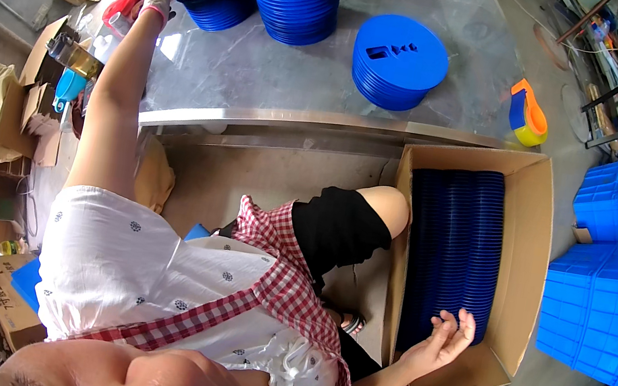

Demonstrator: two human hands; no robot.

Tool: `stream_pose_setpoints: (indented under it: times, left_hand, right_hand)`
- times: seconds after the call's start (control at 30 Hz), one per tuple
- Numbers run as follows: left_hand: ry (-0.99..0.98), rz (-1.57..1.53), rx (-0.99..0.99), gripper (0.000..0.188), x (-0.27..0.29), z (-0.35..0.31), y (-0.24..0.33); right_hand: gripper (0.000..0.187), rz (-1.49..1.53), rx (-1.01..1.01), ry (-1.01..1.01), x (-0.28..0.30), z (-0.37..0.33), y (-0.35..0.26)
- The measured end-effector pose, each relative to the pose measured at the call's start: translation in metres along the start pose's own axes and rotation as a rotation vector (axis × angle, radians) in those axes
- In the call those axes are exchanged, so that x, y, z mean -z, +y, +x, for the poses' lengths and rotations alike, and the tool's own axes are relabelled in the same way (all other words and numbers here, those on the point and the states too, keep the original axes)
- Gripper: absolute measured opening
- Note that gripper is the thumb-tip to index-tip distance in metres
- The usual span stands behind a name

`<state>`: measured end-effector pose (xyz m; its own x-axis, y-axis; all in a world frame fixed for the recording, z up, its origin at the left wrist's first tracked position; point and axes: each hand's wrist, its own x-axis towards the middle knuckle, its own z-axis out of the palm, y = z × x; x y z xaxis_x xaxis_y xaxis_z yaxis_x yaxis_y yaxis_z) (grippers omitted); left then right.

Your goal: The person stacks blue plastic lids and bases, placing them into a cardboard box. They arrange the items in rows, then close the box flaps and secure the package with a tape dispenser.

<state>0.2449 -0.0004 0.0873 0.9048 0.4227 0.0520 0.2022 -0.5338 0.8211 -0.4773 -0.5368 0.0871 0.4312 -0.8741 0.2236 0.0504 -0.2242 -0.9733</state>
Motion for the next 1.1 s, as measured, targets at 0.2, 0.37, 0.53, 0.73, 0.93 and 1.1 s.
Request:
stream_pose_setpoints:
  times: [0.2, 0.37, 0.53, 0.73, 0.93, 1.1]
  left_hand:
    - [-0.026, -0.338, 0.262, 0.032, -0.038, -0.083, 0.056]
    - [-0.139, -0.562, 0.365, 0.023, -0.026, -0.035, 0.023]
    - [0.048, -0.400, 0.237, 0.031, -0.021, -0.038, 0.020]
    - [0.046, -0.651, -0.094, 0.032, 0.051, -0.072, 0.011]
    - [-0.477, -0.640, -0.498, 0.055, 0.050, -0.202, 0.101]
    - [-1.053, -0.477, -0.690, 0.042, -0.035, -0.395, 0.184]
  right_hand:
    - [0.035, -0.117, -0.073, 0.059, 0.000, -0.014, 0.011]
    - [0.038, -0.192, -0.102, -0.025, -0.015, -0.015, 0.032]
    - [0.038, -0.188, -0.119, -0.044, -0.017, -0.018, 0.038]
    - [0.037, -0.173, -0.116, -0.030, -0.011, -0.016, 0.036]
    - [0.036, 0.133, -0.213, -0.073, -0.034, -0.009, 0.030]
    - [0.045, 0.170, -0.161, -0.420, -0.077, 0.016, 0.006]
